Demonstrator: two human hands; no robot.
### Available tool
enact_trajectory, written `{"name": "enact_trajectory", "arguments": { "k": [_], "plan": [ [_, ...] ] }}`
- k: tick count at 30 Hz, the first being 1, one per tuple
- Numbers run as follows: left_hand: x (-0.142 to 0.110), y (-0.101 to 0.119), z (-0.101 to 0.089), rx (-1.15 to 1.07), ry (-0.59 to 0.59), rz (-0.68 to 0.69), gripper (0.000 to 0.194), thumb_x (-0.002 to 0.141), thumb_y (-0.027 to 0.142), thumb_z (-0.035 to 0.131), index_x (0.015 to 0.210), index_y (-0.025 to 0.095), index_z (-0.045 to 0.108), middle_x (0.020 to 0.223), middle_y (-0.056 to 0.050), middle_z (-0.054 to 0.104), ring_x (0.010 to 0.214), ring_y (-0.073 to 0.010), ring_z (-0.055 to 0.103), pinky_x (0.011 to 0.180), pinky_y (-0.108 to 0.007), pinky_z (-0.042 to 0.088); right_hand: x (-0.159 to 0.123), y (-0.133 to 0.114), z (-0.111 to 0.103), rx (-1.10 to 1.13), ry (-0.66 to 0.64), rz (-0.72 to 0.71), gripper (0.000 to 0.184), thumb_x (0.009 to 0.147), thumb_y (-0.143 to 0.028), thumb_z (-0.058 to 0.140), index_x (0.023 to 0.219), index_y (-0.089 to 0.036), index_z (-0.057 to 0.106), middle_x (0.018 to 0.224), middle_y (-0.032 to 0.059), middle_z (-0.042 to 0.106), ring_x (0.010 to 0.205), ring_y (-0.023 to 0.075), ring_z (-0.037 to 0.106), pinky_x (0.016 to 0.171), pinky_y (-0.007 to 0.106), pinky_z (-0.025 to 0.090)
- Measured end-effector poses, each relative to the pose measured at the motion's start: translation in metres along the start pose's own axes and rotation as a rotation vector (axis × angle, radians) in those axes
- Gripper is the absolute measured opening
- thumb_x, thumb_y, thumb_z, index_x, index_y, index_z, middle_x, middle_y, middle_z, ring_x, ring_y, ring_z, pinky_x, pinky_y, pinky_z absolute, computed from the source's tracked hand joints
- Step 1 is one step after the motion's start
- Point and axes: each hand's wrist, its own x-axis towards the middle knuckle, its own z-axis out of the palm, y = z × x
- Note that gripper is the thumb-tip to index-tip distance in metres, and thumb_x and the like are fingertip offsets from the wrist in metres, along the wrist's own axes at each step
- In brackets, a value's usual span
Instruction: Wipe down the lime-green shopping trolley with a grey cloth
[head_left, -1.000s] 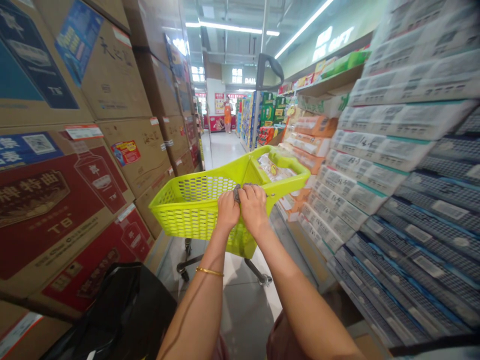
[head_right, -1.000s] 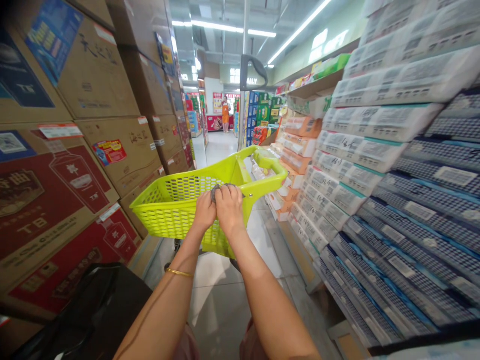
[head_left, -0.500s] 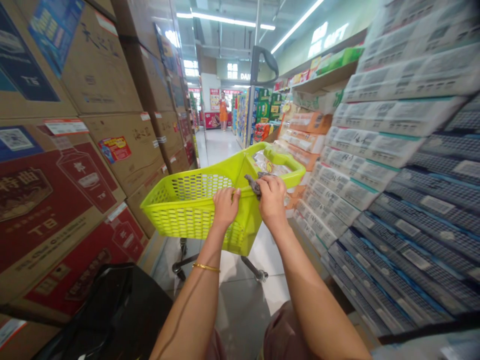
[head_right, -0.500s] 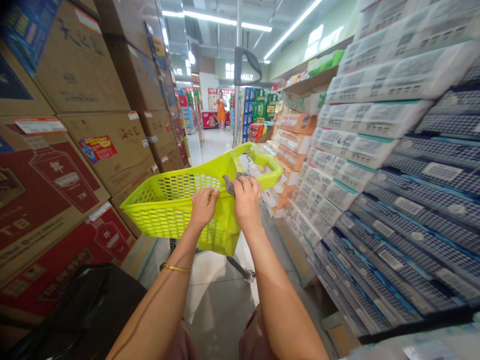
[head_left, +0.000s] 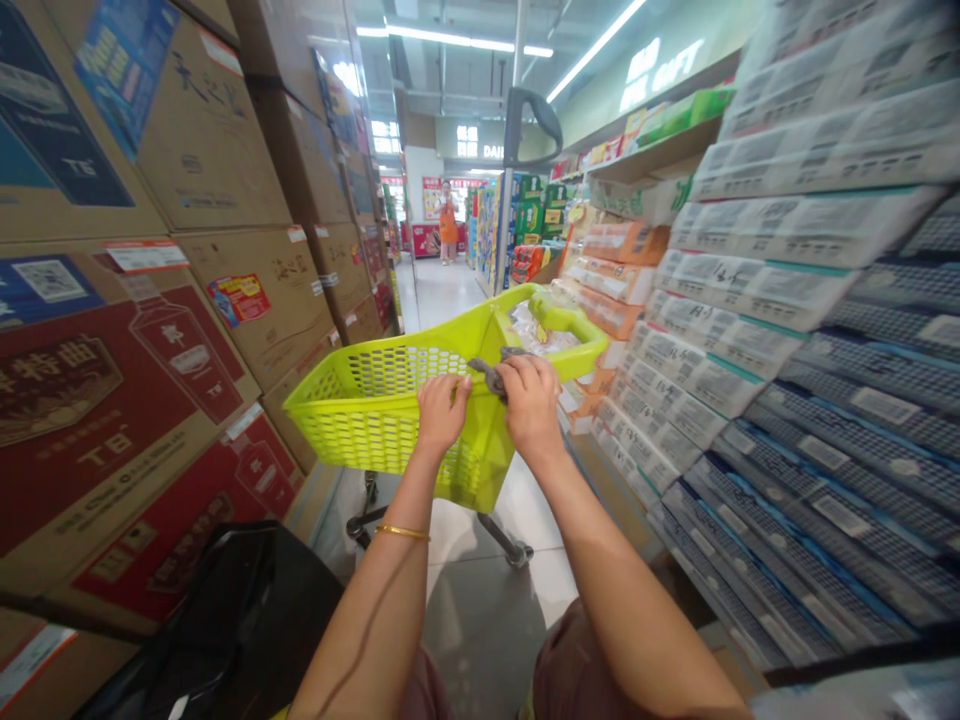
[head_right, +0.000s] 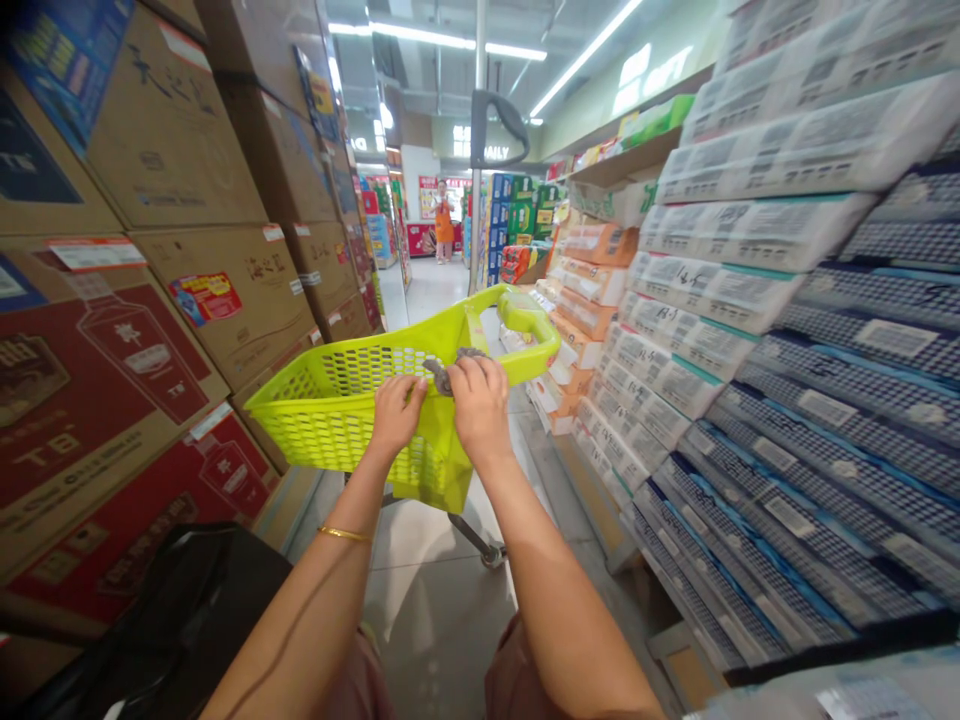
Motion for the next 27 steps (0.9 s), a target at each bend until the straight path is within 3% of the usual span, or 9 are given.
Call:
{"name": "enact_trajectory", "arguments": {
  "k": [4, 10, 13, 18, 23, 27],
  "plan": [
    [0.000, -0.004, -0.005, 0.019, -0.010, -0.008, 0.033, 0.094, 0.039, 0.033, 0.083, 0.020, 0.059, 0.089, -0.006, 0.066, 0.089, -0.0206, 0.056, 0.082, -0.034, 0.039, 0.003, 0.012, -0.010, 0.016, 0.089, 0.099, 0.038, 0.084, -0.008, 0.039, 0.111, -0.021, 0.061, 0.111, 0.0087, 0.058, 0.111, 0.0225, 0.042, 0.098, 0.041, 0.034],
    [0.003, 0.008, -0.019, 0.181, -0.035, -0.027, 0.035, 0.093, 0.036, 0.033, 0.082, 0.019, 0.061, 0.085, -0.009, 0.066, 0.089, -0.0248, 0.057, 0.087, -0.041, 0.038, 0.001, 0.006, -0.013, 0.018, 0.042, 0.022, 0.044, 0.084, -0.009, 0.039, 0.122, -0.023, 0.055, 0.114, 0.0089, 0.056, 0.114, 0.0221, 0.040, 0.101, 0.042, 0.031],
    [0.005, 0.023, -0.023, 0.166, 0.033, 0.049, 0.031, 0.093, 0.033, 0.034, 0.098, 0.019, 0.062, 0.100, -0.009, 0.066, 0.101, -0.0249, 0.054, 0.098, -0.043, 0.032, 0.000, 0.005, -0.020, 0.011, 0.051, 0.027, 0.045, 0.086, -0.012, 0.037, 0.126, -0.026, 0.052, 0.115, 0.0076, 0.054, 0.111, 0.0212, 0.042, 0.098, 0.040, 0.033],
    [0.006, 0.040, -0.004, -0.044, -0.022, 0.121, 0.036, 0.096, 0.031, 0.027, 0.109, 0.018, 0.057, 0.108, -0.008, 0.063, 0.104, -0.0202, 0.054, 0.094, -0.035, 0.038, -0.002, 0.003, -0.025, -0.059, 0.049, 0.077, 0.034, 0.085, -0.017, 0.041, 0.110, -0.027, 0.062, 0.122, 0.0072, 0.051, 0.111, 0.0239, 0.039, 0.095, 0.041, 0.031],
    [0.003, 0.037, 0.014, -0.076, 0.026, 0.084, 0.036, 0.097, 0.029, 0.024, 0.107, 0.018, 0.056, 0.107, -0.008, 0.062, 0.104, -0.0189, 0.053, 0.096, -0.034, 0.037, -0.008, -0.002, -0.017, -0.091, -0.035, 0.081, 0.028, 0.082, -0.033, 0.051, 0.106, -0.024, 0.062, 0.129, 0.0089, 0.047, 0.115, 0.0295, 0.033, 0.095, 0.046, 0.026],
    [0.004, 0.033, 0.015, -0.062, 0.037, 0.093, 0.036, 0.097, 0.031, 0.024, 0.108, 0.019, 0.057, 0.107, -0.008, 0.062, 0.104, -0.0187, 0.053, 0.095, -0.034, 0.037, -0.010, 0.000, -0.003, -0.116, 0.005, 0.111, 0.024, 0.087, -0.038, 0.047, 0.098, -0.025, 0.064, 0.121, 0.0091, 0.051, 0.112, 0.0277, 0.034, 0.094, 0.044, 0.026]
  ]
}}
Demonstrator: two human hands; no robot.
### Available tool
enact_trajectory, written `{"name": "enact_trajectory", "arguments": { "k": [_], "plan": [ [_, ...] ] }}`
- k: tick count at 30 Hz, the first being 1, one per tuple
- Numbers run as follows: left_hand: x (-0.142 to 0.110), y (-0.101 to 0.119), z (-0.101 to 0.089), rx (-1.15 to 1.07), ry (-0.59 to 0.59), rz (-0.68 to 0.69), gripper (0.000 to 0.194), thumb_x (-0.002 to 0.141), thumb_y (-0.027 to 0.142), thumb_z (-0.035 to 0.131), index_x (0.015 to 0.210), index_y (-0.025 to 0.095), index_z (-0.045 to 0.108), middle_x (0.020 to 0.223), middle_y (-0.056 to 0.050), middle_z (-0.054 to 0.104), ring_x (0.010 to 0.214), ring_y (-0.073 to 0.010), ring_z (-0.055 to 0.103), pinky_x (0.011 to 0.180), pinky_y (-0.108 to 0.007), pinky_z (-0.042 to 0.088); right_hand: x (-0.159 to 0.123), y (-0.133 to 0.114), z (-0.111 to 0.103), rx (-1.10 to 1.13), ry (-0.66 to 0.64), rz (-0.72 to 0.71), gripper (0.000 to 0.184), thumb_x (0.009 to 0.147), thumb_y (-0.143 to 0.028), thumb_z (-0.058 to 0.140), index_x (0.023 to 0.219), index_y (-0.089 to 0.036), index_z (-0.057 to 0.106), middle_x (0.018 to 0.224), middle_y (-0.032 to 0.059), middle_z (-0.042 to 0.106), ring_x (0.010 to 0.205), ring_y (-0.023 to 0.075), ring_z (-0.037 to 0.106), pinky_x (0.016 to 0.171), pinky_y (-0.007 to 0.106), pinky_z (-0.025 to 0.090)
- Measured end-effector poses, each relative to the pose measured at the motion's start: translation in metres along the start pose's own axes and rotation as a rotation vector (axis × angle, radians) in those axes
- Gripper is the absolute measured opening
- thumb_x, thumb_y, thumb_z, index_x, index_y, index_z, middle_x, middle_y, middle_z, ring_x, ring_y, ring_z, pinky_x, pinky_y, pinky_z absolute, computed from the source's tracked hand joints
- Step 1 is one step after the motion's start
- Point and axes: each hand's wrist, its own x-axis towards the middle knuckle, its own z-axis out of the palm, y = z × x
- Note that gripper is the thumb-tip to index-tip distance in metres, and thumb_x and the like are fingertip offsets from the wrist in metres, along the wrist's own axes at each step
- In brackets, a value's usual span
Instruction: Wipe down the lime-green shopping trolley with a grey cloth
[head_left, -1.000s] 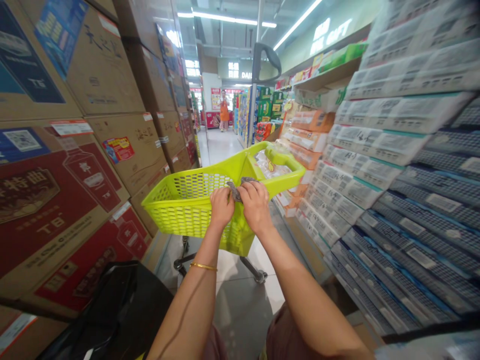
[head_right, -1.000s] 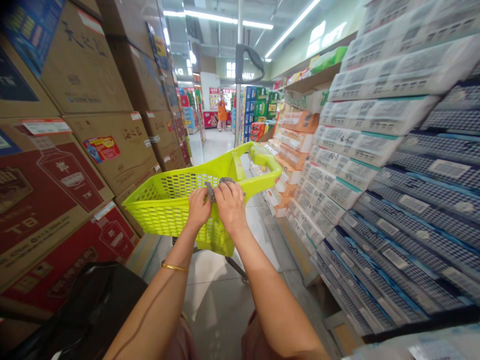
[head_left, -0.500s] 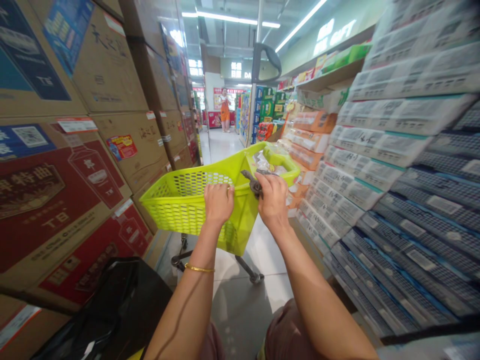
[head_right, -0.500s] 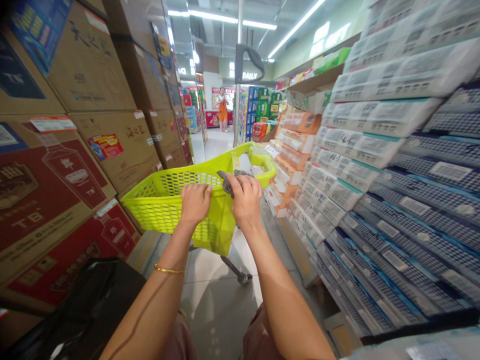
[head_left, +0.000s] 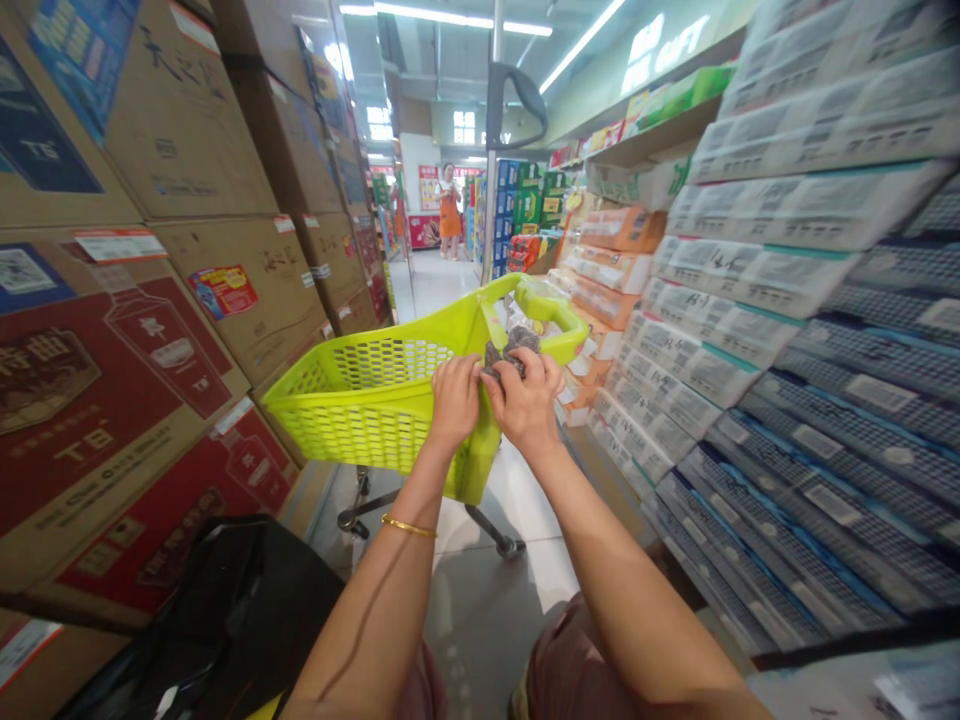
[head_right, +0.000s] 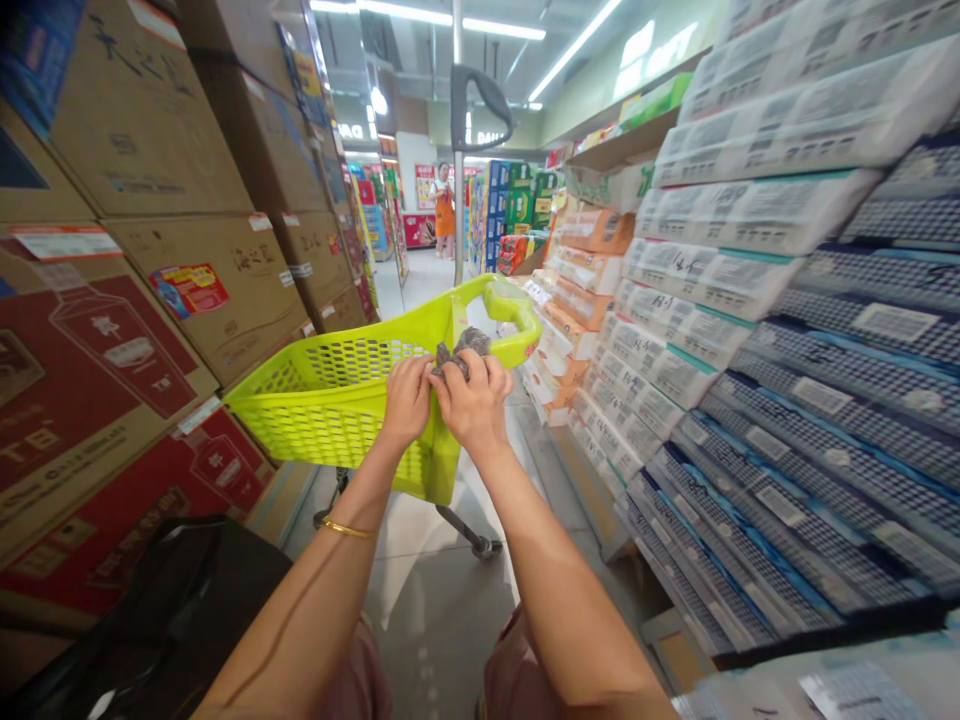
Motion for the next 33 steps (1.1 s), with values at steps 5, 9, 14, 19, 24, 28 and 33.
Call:
{"name": "enact_trajectory", "arguments": {
  "k": [5, 9, 14, 19, 24, 28, 33],
  "plan": [
    [0.001, -0.005, 0.000, 0.000, 0.015, 0.019, 0.038, 0.097, 0.032, 0.025, 0.108, 0.017, 0.058, 0.106, -0.009, 0.063, 0.101, -0.0195, 0.054, 0.093, -0.035, 0.038, -0.017, 0.003, 0.029, -0.036, 0.101, -0.088, 0.018, 0.089, -0.030, 0.048, 0.086, -0.024, 0.065, 0.108, 0.0078, 0.056, 0.103, 0.0233, 0.036, 0.087, 0.038, 0.027],
    [0.000, -0.010, 0.001, 0.012, 0.034, 0.040, 0.040, 0.096, 0.036, 0.025, 0.109, 0.017, 0.058, 0.106, -0.010, 0.063, 0.101, -0.0201, 0.054, 0.094, -0.036, 0.037, -0.047, 0.007, 0.046, -0.024, 0.069, -0.285, 0.010, 0.084, -0.027, 0.055, 0.080, -0.024, 0.063, 0.102, 0.0056, 0.058, 0.097, 0.0212, 0.037, 0.082, 0.036, 0.027],
    [-0.001, -0.016, -0.002, 0.028, 0.041, 0.059, 0.043, 0.096, 0.039, 0.024, 0.110, 0.018, 0.058, 0.107, -0.010, 0.063, 0.101, -0.0204, 0.053, 0.093, -0.037, 0.037, -0.070, 0.013, 0.051, 0.007, 0.032, -0.486, 0.009, 0.085, -0.021, 0.055, 0.086, -0.024, 0.063, 0.103, 0.0036, 0.060, 0.096, 0.0192, 0.037, 0.081, 0.034, 0.027],
    [-0.001, -0.017, -0.005, 0.017, 0.053, 0.062, 0.042, 0.096, 0.039, 0.025, 0.110, 0.018, 0.058, 0.106, -0.009, 0.063, 0.101, -0.0194, 0.054, 0.092, -0.035, 0.038, -0.040, 0.013, 0.039, -0.008, 0.183, -0.345, 0.018, 0.087, -0.022, 0.053, 0.100, -0.026, 0.063, 0.103, 0.0050, 0.060, 0.100, 0.0205, 0.039, 0.085, 0.035, 0.029],
    [-0.003, -0.017, -0.007, -0.006, 0.043, 0.075, 0.041, 0.096, 0.039, 0.026, 0.109, 0.019, 0.059, 0.105, -0.009, 0.064, 0.099, -0.0192, 0.054, 0.089, -0.035, 0.039, -0.005, 0.002, 0.026, 0.021, 0.263, -0.134, 0.024, 0.090, -0.028, 0.050, 0.110, -0.024, 0.061, 0.107, 0.0089, 0.058, 0.102, 0.0213, 0.041, 0.088, 0.035, 0.031],
    [-0.003, -0.019, -0.007, 0.004, 0.046, 0.078, 0.043, 0.096, 0.040, 0.025, 0.108, 0.019, 0.060, 0.105, -0.008, 0.064, 0.100, -0.0192, 0.055, 0.089, -0.034, 0.039, -0.012, 0.001, 0.030, 0.031, 0.258, -0.135, 0.017, 0.089, -0.028, 0.051, 0.094, -0.023, 0.066, 0.101, 0.0080, 0.058, 0.098, 0.0200, 0.042, 0.087, 0.035, 0.031],
    [-0.002, -0.020, -0.010, 0.015, 0.033, 0.077, 0.044, 0.096, 0.042, 0.025, 0.110, 0.019, 0.060, 0.106, -0.008, 0.064, 0.100, -0.0189, 0.055, 0.089, -0.034, 0.039, -0.055, 0.010, 0.044, 0.028, 0.136, -0.353, 0.012, 0.087, -0.024, 0.053, 0.089, -0.023, 0.065, 0.095, 0.0055, 0.060, 0.093, 0.0187, 0.041, 0.081, 0.033, 0.030]
  ]
}}
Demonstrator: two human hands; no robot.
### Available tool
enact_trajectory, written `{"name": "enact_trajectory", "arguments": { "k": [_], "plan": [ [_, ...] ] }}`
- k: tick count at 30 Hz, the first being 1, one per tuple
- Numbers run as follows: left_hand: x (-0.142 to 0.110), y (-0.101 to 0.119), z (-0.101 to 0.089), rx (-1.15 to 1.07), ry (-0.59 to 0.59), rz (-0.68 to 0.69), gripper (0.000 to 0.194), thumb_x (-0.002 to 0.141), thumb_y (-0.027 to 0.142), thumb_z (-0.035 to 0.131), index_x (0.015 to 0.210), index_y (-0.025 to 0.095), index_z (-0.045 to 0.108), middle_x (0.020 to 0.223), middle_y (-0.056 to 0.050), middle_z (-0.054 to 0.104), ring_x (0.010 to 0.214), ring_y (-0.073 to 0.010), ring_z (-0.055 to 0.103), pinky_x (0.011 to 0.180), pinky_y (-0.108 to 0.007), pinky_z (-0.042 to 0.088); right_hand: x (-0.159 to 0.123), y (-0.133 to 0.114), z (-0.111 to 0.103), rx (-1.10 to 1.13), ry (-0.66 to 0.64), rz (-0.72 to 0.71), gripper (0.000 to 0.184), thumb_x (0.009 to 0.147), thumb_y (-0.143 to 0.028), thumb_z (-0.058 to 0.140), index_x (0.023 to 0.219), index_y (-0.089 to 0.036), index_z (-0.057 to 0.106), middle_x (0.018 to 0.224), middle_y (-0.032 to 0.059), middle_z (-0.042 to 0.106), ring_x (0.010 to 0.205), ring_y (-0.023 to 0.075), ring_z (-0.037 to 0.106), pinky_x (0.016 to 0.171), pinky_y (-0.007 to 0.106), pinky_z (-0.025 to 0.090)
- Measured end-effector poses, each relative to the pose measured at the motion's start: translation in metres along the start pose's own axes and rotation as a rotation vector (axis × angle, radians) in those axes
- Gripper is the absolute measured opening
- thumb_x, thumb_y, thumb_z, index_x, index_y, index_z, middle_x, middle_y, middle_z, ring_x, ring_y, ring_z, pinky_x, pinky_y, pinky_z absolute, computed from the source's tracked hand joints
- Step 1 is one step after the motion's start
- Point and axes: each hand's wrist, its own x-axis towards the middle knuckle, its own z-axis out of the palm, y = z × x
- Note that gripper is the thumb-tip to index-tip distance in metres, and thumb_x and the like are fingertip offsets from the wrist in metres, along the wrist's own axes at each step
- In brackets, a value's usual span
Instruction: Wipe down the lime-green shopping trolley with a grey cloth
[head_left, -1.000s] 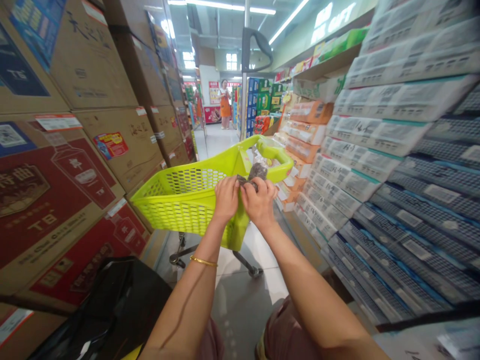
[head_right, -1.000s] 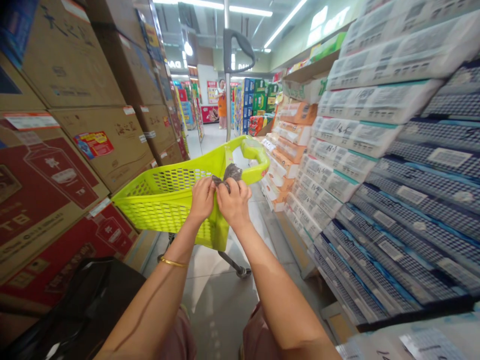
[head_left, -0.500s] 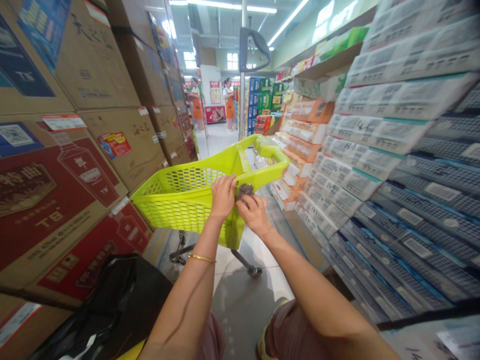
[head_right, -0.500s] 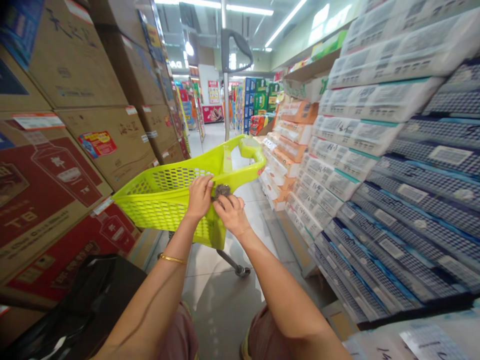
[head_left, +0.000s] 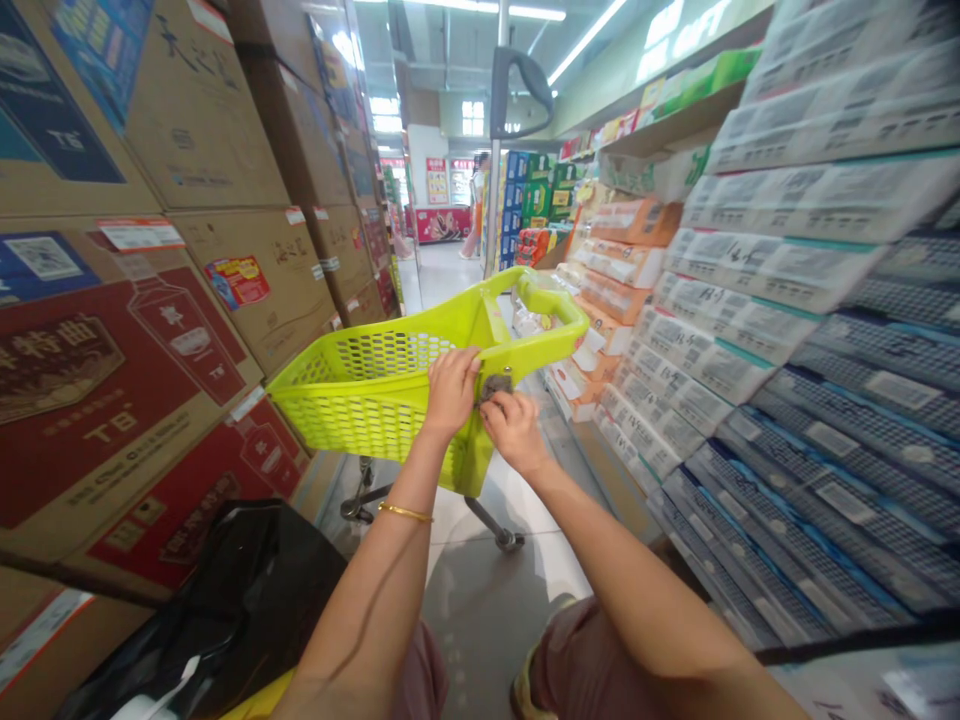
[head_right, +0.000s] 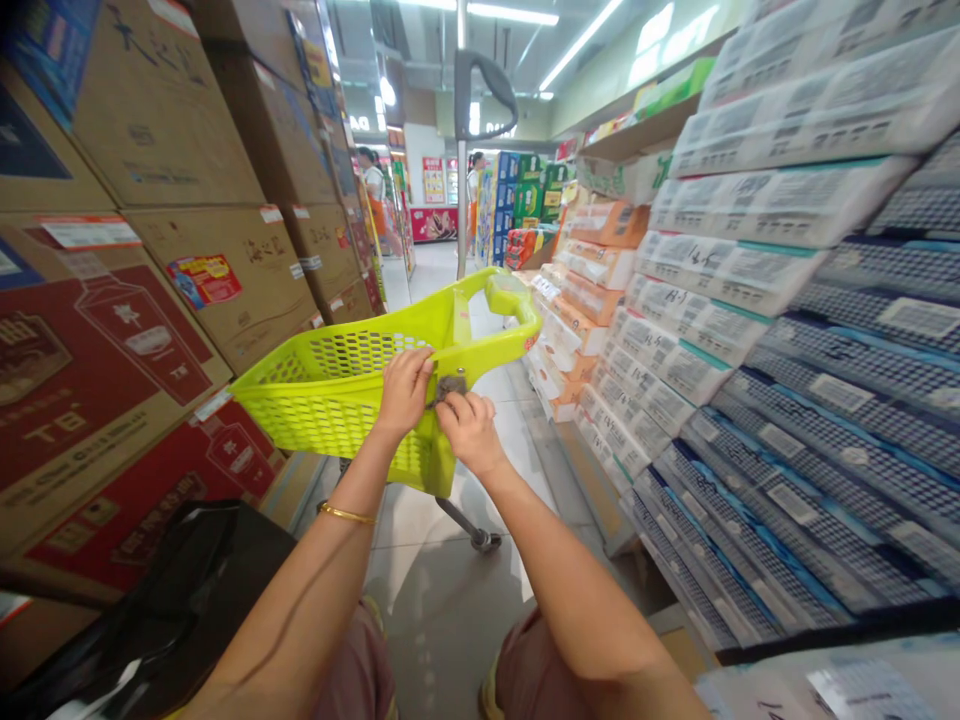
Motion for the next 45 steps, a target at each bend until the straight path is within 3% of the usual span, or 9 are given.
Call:
{"name": "enact_trajectory", "arguments": {
  "k": [5, 14, 18, 24, 27, 37, 40, 43, 45],
  "plan": [
    [-0.001, 0.002, -0.003, -0.001, -0.009, -0.010, 0.044, 0.096, 0.042, 0.026, 0.111, 0.019, 0.060, 0.108, -0.009, 0.064, 0.102, -0.0196, 0.055, 0.089, -0.034, 0.038, -0.016, 0.002, -0.001, 0.022, -0.136, -0.134, 0.015, 0.088, -0.021, 0.051, 0.094, -0.023, 0.065, 0.097, 0.0051, 0.061, 0.092, 0.0176, 0.042, 0.079, 0.032, 0.029],
    [-0.001, 0.006, -0.002, -0.027, -0.023, -0.003, 0.044, 0.096, 0.042, 0.027, 0.111, 0.018, 0.061, 0.108, -0.009, 0.065, 0.101, -0.0193, 0.055, 0.088, -0.034, 0.039, 0.056, 0.014, -0.011, -0.024, 0.122, 0.266, 0.018, 0.089, -0.028, 0.051, 0.097, -0.025, 0.066, 0.102, 0.0081, 0.057, 0.101, 0.0205, 0.041, 0.087, 0.036, 0.033],
    [-0.002, 0.005, -0.002, -0.033, -0.035, 0.000, 0.043, 0.096, 0.042, 0.028, 0.112, 0.019, 0.061, 0.108, -0.008, 0.065, 0.102, -0.0186, 0.055, 0.090, -0.033, 0.039, 0.036, 0.010, -0.006, -0.010, 0.097, 0.200, 0.016, 0.088, -0.027, 0.052, 0.093, -0.025, 0.067, 0.099, 0.0067, 0.058, 0.098, 0.0198, 0.041, 0.086, 0.035, 0.032],
    [-0.002, 0.003, -0.003, -0.037, -0.020, 0.002, 0.043, 0.096, 0.040, 0.027, 0.112, 0.018, 0.060, 0.109, -0.009, 0.065, 0.103, -0.0188, 0.055, 0.092, -0.034, 0.038, -0.020, 0.004, -0.001, 0.064, -0.224, -0.078, 0.015, 0.088, -0.023, 0.053, 0.096, -0.025, 0.066, 0.099, 0.0046, 0.061, 0.094, 0.0179, 0.041, 0.081, 0.033, 0.029],
    [-0.004, 0.004, -0.005, -0.022, -0.019, -0.001, 0.042, 0.096, 0.039, 0.027, 0.113, 0.019, 0.060, 0.111, -0.009, 0.064, 0.104, -0.0189, 0.055, 0.093, -0.035, 0.038, -0.026, 0.005, -0.002, 0.090, -0.266, -0.183, 0.017, 0.089, -0.021, 0.051, 0.097, -0.025, 0.065, 0.100, 0.0043, 0.062, 0.094, 0.0174, 0.042, 0.080, 0.032, 0.029],
    [-0.026, 0.004, -0.005, 0.074, -0.023, 0.073, 0.043, 0.094, 0.023, 0.030, 0.136, 0.018, 0.039, 0.138, -0.010, 0.047, 0.132, -0.0199, 0.036, 0.111, -0.041, 0.023, 0.038, 0.012, -0.011, 0.028, 0.029, 0.111, 0.017, 0.088, -0.028, 0.051, 0.096, -0.025, 0.066, 0.102, 0.0070, 0.058, 0.100, 0.0204, 0.042, 0.087, 0.035, 0.033],
    [-0.044, 0.003, -0.002, 0.116, 0.042, 0.046, 0.042, 0.094, 0.024, 0.030, 0.134, 0.016, 0.041, 0.139, -0.013, 0.044, 0.134, -0.0228, 0.030, 0.109, -0.044, 0.025, 0.022, 0.009, -0.010, 0.064, -0.006, 0.093, 0.017, 0.088, -0.028, 0.053, 0.095, -0.025, 0.067, 0.101, 0.0068, 0.058, 0.100, 0.0203, 0.041, 0.086, 0.035, 0.033],
    [-0.062, 0.003, 0.001, 0.180, 0.125, -0.052, 0.035, 0.094, 0.030, 0.033, 0.119, 0.014, 0.053, 0.123, -0.018, 0.054, 0.122, -0.0255, 0.043, 0.102, -0.046, 0.032, -0.008, 0.007, -0.008, 0.118, -0.115, 0.026, 0.016, 0.087, -0.027, 0.054, 0.096, -0.026, 0.067, 0.098, 0.0058, 0.060, 0.098, 0.0199, 0.042, 0.085, 0.034, 0.032],
    [-0.070, 0.002, 0.004, 0.227, 0.072, -0.047, 0.032, 0.094, 0.032, 0.034, 0.106, 0.013, 0.058, 0.108, -0.017, 0.059, 0.107, -0.0249, 0.050, 0.094, -0.043, 0.037, -0.026, 0.006, -0.007, 0.147, -0.174, -0.046, 0.015, 0.086, -0.027, 0.055, 0.095, -0.025, 0.067, 0.096, 0.0051, 0.061, 0.096, 0.0192, 0.042, 0.083, 0.033, 0.031]
  ]
}}
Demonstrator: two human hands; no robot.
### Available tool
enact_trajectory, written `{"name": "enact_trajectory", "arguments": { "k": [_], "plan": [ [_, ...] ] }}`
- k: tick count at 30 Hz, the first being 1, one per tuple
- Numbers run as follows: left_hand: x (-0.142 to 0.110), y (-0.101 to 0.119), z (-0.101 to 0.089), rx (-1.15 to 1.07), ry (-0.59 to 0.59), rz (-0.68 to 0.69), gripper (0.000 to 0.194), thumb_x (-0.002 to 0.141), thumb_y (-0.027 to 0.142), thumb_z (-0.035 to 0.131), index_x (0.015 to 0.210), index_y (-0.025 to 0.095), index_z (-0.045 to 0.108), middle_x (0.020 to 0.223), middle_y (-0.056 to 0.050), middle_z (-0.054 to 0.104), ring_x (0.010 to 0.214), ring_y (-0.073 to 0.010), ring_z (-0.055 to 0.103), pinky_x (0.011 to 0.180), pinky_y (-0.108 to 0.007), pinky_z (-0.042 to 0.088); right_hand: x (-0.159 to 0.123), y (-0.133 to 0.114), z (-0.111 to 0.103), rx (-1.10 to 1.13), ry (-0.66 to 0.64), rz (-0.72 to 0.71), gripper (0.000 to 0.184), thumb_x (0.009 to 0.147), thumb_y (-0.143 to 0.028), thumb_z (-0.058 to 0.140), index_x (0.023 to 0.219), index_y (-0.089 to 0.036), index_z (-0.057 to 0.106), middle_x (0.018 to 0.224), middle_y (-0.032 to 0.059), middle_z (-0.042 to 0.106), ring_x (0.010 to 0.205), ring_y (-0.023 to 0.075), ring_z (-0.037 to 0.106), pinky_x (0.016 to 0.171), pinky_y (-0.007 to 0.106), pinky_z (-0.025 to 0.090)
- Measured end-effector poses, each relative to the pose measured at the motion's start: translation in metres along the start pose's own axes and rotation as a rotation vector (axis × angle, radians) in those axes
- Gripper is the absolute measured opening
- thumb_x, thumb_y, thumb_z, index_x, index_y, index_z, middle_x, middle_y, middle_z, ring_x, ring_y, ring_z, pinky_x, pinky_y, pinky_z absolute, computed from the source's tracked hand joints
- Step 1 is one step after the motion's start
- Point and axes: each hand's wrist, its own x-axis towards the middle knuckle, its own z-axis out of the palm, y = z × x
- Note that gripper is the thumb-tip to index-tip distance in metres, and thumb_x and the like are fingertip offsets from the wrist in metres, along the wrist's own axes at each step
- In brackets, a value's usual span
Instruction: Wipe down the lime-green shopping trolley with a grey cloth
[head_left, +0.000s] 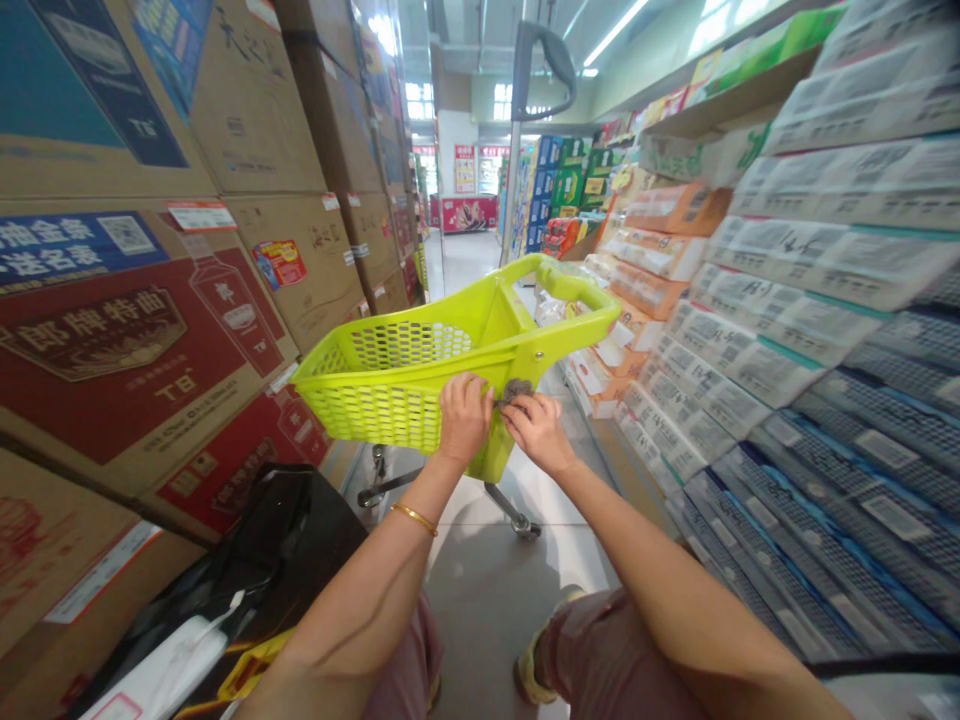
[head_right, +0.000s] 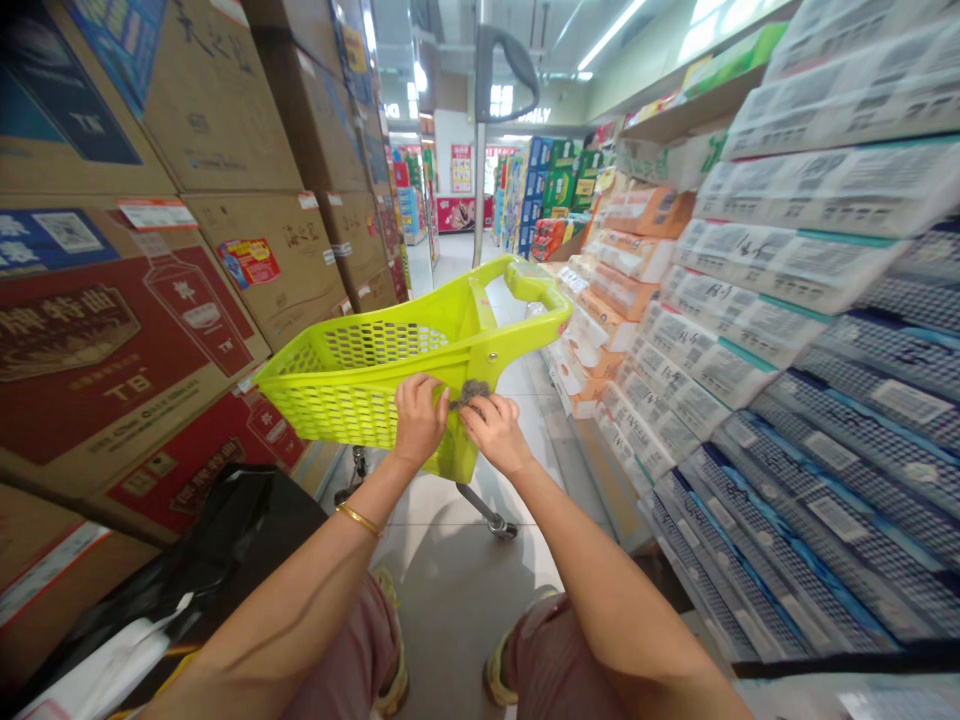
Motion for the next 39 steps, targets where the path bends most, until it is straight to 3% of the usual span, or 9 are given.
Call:
{"name": "enact_trajectory", "arguments": {
  "k": [5, 12, 15, 19, 24, 27, 30, 35, 39],
  "plan": [
    [-0.009, -0.006, 0.008, 0.084, -0.262, 0.182, 0.033, 0.095, 0.029, 0.031, 0.086, 0.016, 0.060, 0.084, -0.010, 0.059, 0.085, -0.0214, 0.052, 0.079, -0.037, 0.039, -0.008, 0.004, 0.001, -0.004, -0.061, -0.050, 0.017, 0.087, -0.026, 0.053, 0.096, -0.025, 0.067, 0.097, 0.0054, 0.061, 0.097, 0.0187, 0.042, 0.083, 0.033, 0.031],
    [-0.010, -0.009, 0.008, 0.143, -0.336, 0.212, 0.031, 0.094, 0.028, 0.034, 0.083, 0.017, 0.061, 0.082, -0.008, 0.057, 0.084, -0.0214, 0.049, 0.078, -0.036, 0.036, 0.045, 0.019, -0.013, -0.072, 0.211, 0.167, 0.019, 0.088, -0.029, 0.052, 0.098, -0.025, 0.067, 0.103, 0.0077, 0.057, 0.102, 0.0212, 0.042, 0.088, 0.036, 0.034],
    [-0.009, -0.012, 0.006, 0.156, -0.362, 0.217, 0.030, 0.094, 0.027, 0.035, 0.084, 0.017, 0.061, 0.083, -0.008, 0.058, 0.085, -0.0212, 0.049, 0.078, -0.035, 0.036, 0.048, 0.021, -0.012, -0.079, 0.261, 0.148, 0.017, 0.087, -0.029, 0.054, 0.097, -0.025, 0.068, 0.102, 0.0072, 0.058, 0.102, 0.0210, 0.042, 0.087, 0.035, 0.034],
    [-0.007, -0.016, 0.004, 0.136, -0.391, 0.230, 0.029, 0.093, 0.028, 0.035, 0.086, 0.018, 0.061, 0.085, -0.007, 0.058, 0.087, -0.0211, 0.049, 0.078, -0.035, 0.037, 0.023, 0.016, -0.001, -0.055, 0.160, 0.028, 0.014, 0.086, -0.027, 0.056, 0.095, -0.026, 0.068, 0.098, 0.0048, 0.061, 0.098, 0.0195, 0.042, 0.086, 0.034, 0.032],
    [-0.006, -0.017, 0.005, 0.127, -0.421, 0.231, 0.026, 0.092, 0.025, 0.038, 0.085, 0.018, 0.062, 0.085, -0.008, 0.058, 0.088, -0.0215, 0.049, 0.079, -0.036, 0.037, -0.019, 0.010, 0.017, 0.006, -0.102, -0.138, 0.015, 0.086, -0.022, 0.056, 0.096, -0.025, 0.067, 0.100, 0.0048, 0.063, 0.098, 0.0181, 0.042, 0.081, 0.033, 0.029],
    [-0.006, -0.016, 0.008, 0.138, -0.428, 0.251, 0.026, 0.092, 0.024, 0.038, 0.084, 0.018, 0.063, 0.084, -0.008, 0.058, 0.088, -0.0219, 0.049, 0.079, -0.036, 0.037, -0.023, 0.011, 0.021, 0.006, -0.158, -0.192, 0.016, 0.087, -0.020, 0.054, 0.097, -0.024, 0.066, 0.101, 0.0045, 0.063, 0.097, 0.0176, 0.042, 0.080, 0.033, 0.028],
    [-0.006, -0.016, 0.010, 0.142, -0.447, 0.266, 0.024, 0.091, 0.023, 0.040, 0.084, 0.018, 0.063, 0.084, -0.008, 0.058, 0.088, -0.0220, 0.049, 0.078, -0.036, 0.037, -0.005, 0.016, 0.014, -0.030, -0.100, -0.146, 0.017, 0.089, -0.023, 0.052, 0.098, -0.025, 0.066, 0.102, 0.0042, 0.063, 0.099, 0.0180, 0.042, 0.085, 0.034, 0.028],
    [-0.005, -0.018, 0.012, 0.153, -0.476, 0.295, 0.019, 0.089, 0.022, 0.046, 0.082, 0.020, 0.064, 0.087, -0.007, 0.058, 0.089, -0.0220, 0.048, 0.079, -0.037, 0.037, 0.035, 0.027, 0.000, -0.084, 0.107, 0.104, 0.020, 0.089, -0.027, 0.050, 0.102, -0.027, 0.066, 0.107, 0.0071, 0.058, 0.105, 0.0210, 0.041, 0.089, 0.037, 0.030],
    [-0.005, -0.021, 0.012, 0.155, -0.488, 0.329, 0.017, 0.088, 0.022, 0.048, 0.082, 0.020, 0.064, 0.090, -0.007, 0.058, 0.090, -0.0219, 0.048, 0.080, -0.038, 0.038, 0.033, 0.028, 0.002, -0.070, 0.091, 0.115, 0.020, 0.089, -0.028, 0.052, 0.102, -0.027, 0.066, 0.107, 0.0065, 0.058, 0.105, 0.0208, 0.040, 0.089, 0.036, 0.030]
  ]
}}
